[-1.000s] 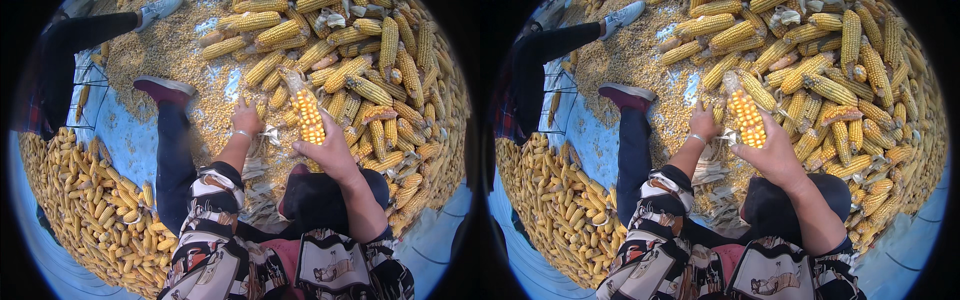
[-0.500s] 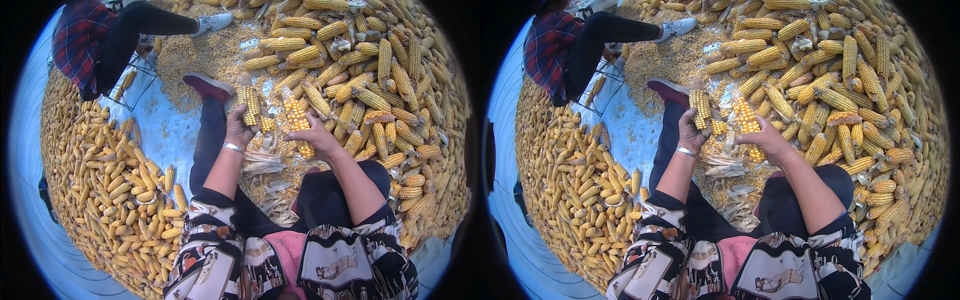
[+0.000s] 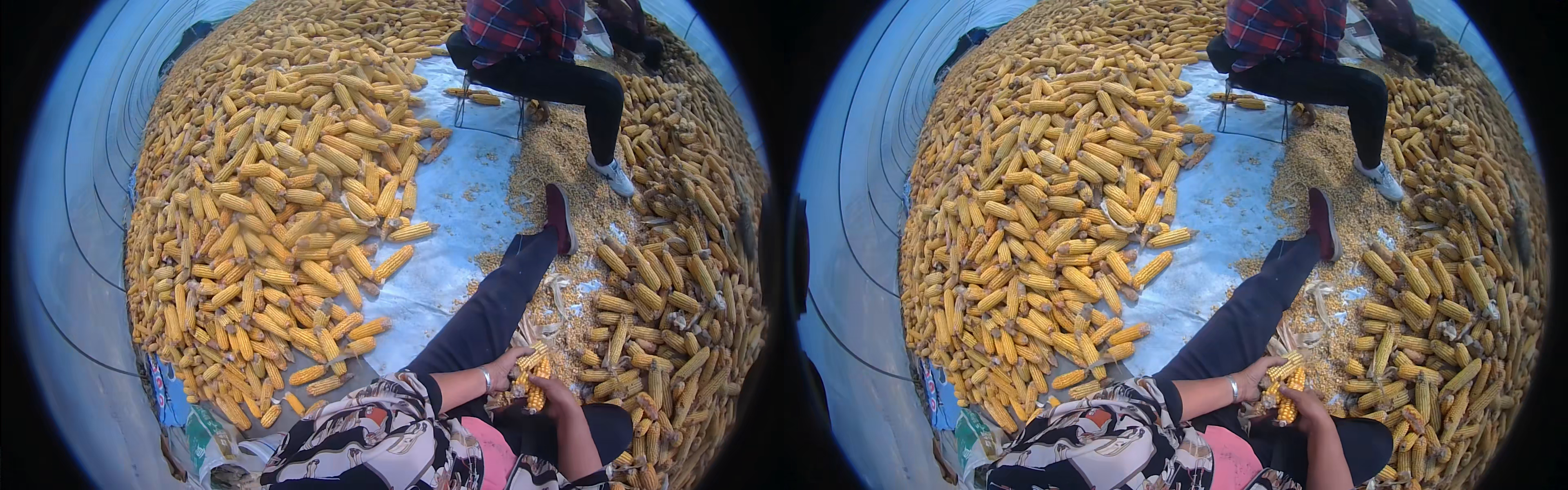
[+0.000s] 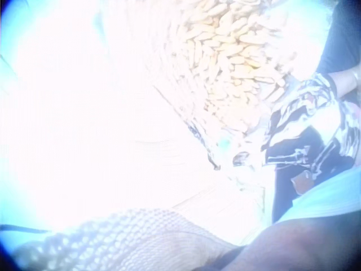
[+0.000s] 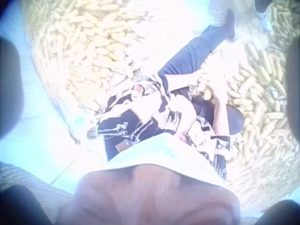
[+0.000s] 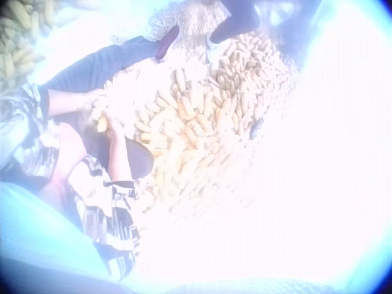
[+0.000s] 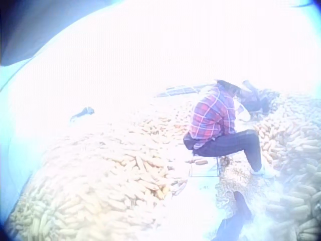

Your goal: The person sits on a tarp covered with corn cobs and manually removes the husks from each cob. They pick up a cob, strip the outer layers, and place the shucked cob aside while discarding the husks. Another person nearby performs the same task.

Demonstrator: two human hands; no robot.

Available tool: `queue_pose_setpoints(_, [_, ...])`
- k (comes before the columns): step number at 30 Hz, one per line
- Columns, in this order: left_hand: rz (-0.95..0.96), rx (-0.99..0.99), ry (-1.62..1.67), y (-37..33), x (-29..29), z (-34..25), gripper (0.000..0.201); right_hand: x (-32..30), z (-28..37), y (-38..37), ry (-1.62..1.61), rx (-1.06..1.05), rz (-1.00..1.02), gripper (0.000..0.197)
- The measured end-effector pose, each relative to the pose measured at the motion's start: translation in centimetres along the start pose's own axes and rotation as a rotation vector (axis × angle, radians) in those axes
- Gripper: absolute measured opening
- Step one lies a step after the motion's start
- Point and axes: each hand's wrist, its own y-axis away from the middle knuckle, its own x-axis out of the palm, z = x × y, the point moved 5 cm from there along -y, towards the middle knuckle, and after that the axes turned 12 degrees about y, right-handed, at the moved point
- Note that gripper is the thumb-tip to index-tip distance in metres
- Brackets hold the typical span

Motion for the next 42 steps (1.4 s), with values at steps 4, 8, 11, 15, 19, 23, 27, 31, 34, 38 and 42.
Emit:
queue_pose_setpoints(4, [0.274, 0.221, 0.140, 7.9, 5.6, -9.0, 0.046, 7.8, 12.7, 1.8, 0.180, -0.163, 0.045, 0.039])
queue_pose_setpoints(8, [0.866, 0.947, 0.070, 25.3, 14.1, -27.4, 0.075, 20.4, 30.5, 9.4, 0.063, -0.919, 0.423, 0.090])
queue_pose_setpoints(11, [0.784, 1.221, 0.042, 35.2, 14.4, -35.3, 0.091, 24.0, 34.9, 13.6, 0.302, -1.338, 0.261, 0.103])
queue_pose_setpoints(15, [0.245, 1.180, -0.214, 31.1, 9.8, -35.4, 0.053, 17.2, 27.6, 8.6, 0.833, -1.108, 0.020, 0.077])
queue_pose_setpoints(19, [-0.144, 0.842, -0.298, 16.8, 4.5, -28.9, 0.035, 1.5, 16.6, 0.9, 0.742, -0.519, -0.241, 0.065])
queue_pose_setpoints(23, [-0.266, 0.533, -0.776, 3.6, 6.4, -20.9, 0.034, -13.5, 9.1, 1.0, 0.916, -0.363, -0.699, 0.056])
queue_pose_setpoints(27, [-0.207, 0.239, -1.264, -8.5, 10.3, -14.3, 0.035, -22.1, 6.2, -0.7, 1.101, -0.041, -0.745, 0.043])
queue_pose_setpoints(31, [-0.052, 0.344, -1.941, -20.7, 13.5, -10.7, 0.049, -29.9, 6.7, -3.5, 0.953, 0.061, -0.961, 0.038])
queue_pose_setpoints(34, [0.100, 0.597, -2.126, -28.9, 15.3, -9.1, 0.060, -33.1, 6.1, -6.5, 1.003, 0.007, -1.125, 0.043])
queue_pose_setpoints(38, [0.099, 0.756, -2.272, -37.9, 16.6, -7.1, 0.066, -34.2, 5.2, -10.9, 1.160, 0.020, -1.193, 0.042])
queue_pose_setpoints(42, [-0.149, 0.504, -2.327, -42.1, 16.9, -6.9, 0.061, -34.3, 5.2, -11.8, 1.198, 0.058, -1.129, 0.039])
